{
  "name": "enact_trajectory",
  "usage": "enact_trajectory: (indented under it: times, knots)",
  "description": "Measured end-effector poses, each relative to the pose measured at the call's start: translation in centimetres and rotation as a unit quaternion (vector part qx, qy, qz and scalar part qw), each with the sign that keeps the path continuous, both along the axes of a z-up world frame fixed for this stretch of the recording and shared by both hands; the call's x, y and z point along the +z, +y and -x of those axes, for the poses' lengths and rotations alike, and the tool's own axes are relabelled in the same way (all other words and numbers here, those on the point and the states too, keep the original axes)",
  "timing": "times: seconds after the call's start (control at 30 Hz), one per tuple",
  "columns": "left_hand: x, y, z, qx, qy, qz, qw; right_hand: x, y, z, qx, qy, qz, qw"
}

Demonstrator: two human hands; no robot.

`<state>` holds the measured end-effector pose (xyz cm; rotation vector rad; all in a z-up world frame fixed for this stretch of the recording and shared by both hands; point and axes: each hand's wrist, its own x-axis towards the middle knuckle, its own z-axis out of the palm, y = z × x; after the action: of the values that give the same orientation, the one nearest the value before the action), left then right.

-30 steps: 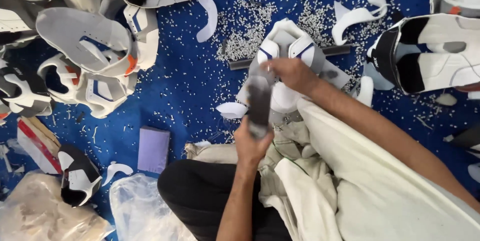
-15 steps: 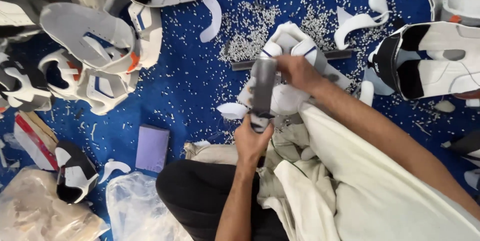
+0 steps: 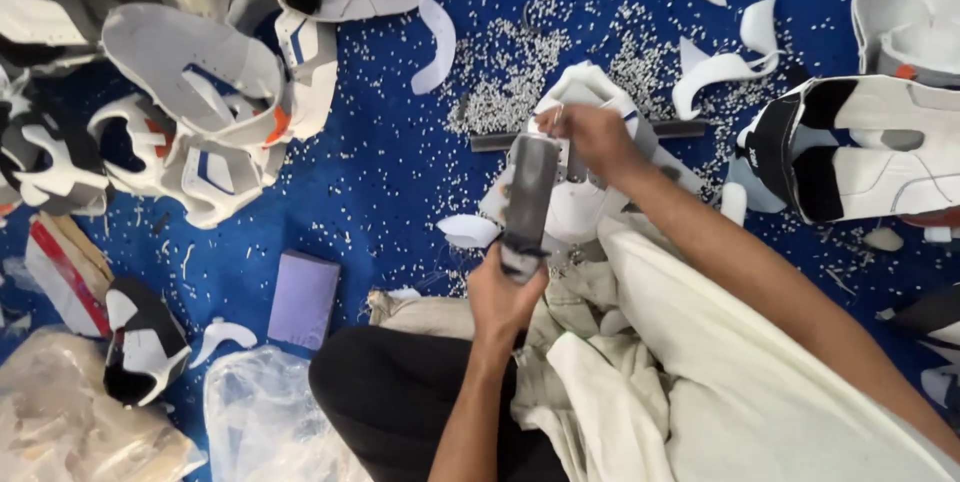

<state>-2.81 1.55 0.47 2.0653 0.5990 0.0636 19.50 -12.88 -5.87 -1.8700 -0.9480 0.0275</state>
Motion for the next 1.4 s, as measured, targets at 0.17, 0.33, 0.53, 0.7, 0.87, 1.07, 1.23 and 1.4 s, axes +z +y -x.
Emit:
enact_trajectory:
  times: [0.17, 0.33, 0.53, 0.7, 0.87, 1.07, 1.23, 1.4]
  knots:
    - [10.2, -0.2, -0.5, -0.019, -0.184, -0.024, 0.983, -4.2, 1.0, -2.6, -0.095, 0.390, -0.154, 0.903]
    - [11.4, 0.1, -3.3, -0.060, -0.392, 0.152, 0.905, 0.7, 1.2, -1.2, -0.127, 0.264, -0.066, 0.954]
    - [3.0, 0.7, 0.7, -0.020, 0.062, 0.022, 0.998, -0.5, -0.3, -0.8, -0.050, -0.014, -0.014, 0.999]
    - [7.2, 2.8, 7.3, -0.112, 0.453, -0.170, 0.868, -2.1, -5.0, -2.0, -0.118, 0.473, -0.396, 0.778]
    - [4.9, 4.1, 3.7, -0.222, 0.133, -0.319, 0.912, 1.6, -11.6, 4.2, -0.285, 0.439, -0.313, 0.792]
    - [-8.1, 5.2, -10.4, -0.161, 0.077, -0.231, 0.956, 4.3, -18.6, 7.6, -0.424, 0.055, 0.040, 0.903]
    - [-8.6, 0.9, -24.3, -0.099, -0.059, 0.003, 0.993, -0.3, -23.4, 7.3, -0.415, 0.054, 0.281, 0.864]
    - [11.7, -0.9, -27.2, 0.158, -0.354, 0.269, 0.882, 4.8, -18.6, 8.0, -0.365, -0.053, 0.163, 0.915]
